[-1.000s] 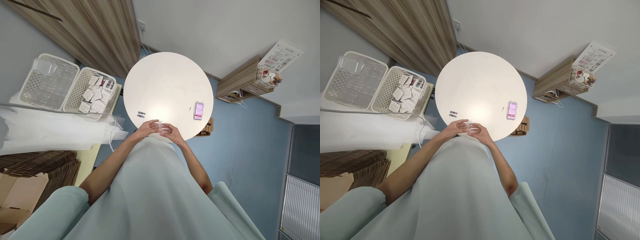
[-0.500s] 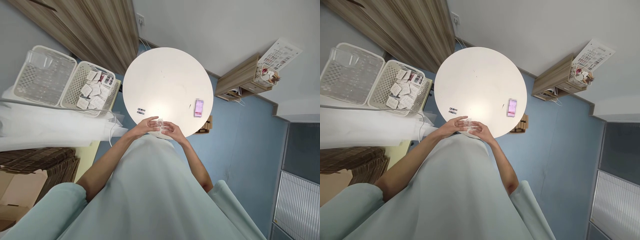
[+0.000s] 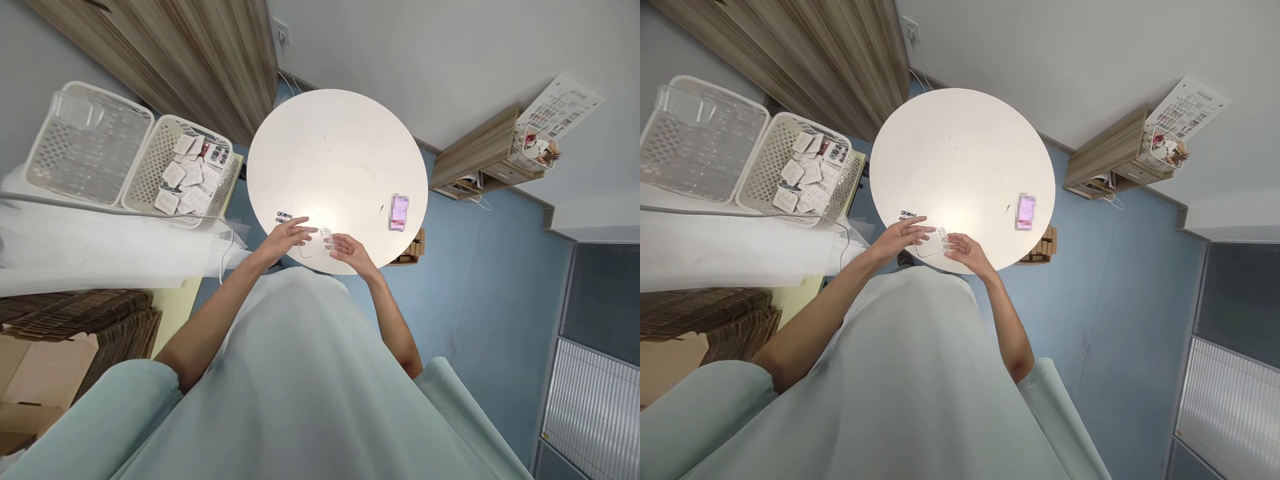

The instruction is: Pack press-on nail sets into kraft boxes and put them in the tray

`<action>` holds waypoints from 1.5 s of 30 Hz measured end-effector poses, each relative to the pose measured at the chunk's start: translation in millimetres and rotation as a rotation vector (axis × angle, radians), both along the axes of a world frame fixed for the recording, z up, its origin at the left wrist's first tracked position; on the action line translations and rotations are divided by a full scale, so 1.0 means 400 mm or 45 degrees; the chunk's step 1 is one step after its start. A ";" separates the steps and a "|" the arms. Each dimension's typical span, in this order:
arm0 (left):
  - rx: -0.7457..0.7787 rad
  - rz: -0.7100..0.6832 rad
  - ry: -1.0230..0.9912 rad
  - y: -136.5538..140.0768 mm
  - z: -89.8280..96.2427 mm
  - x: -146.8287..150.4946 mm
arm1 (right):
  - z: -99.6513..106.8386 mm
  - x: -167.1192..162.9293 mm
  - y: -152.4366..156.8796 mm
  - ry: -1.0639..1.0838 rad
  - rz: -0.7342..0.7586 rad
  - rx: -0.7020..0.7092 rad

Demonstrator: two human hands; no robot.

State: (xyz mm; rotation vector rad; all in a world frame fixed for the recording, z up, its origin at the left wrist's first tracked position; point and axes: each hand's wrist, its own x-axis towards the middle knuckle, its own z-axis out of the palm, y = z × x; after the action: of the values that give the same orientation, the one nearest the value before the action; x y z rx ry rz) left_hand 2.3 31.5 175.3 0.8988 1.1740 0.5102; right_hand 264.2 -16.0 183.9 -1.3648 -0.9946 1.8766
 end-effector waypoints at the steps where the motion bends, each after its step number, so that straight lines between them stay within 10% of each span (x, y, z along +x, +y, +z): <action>1: 0.002 0.015 -0.007 -0.001 -0.001 -0.001 | 0.002 0.003 0.003 -0.002 -0.010 0.005; 12: -0.050 0.085 -0.175 -0.068 -0.014 0.016 | -0.034 -0.025 0.040 -0.046 -0.353 0.016; 32: -0.044 0.337 -0.165 -0.121 -0.021 -0.065 | -0.072 -0.132 0.115 -0.114 -0.024 -0.059; 45: -0.096 0.747 -0.075 -0.208 -0.026 -0.267 | -0.299 -0.287 0.236 -0.782 0.329 0.089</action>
State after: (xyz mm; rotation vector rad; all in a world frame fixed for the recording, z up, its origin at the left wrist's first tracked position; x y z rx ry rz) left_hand -104.5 -51.7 164.7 0.4585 1.3919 0.9501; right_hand 149.4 78.3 64.5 -1.8960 -1.5821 1.5923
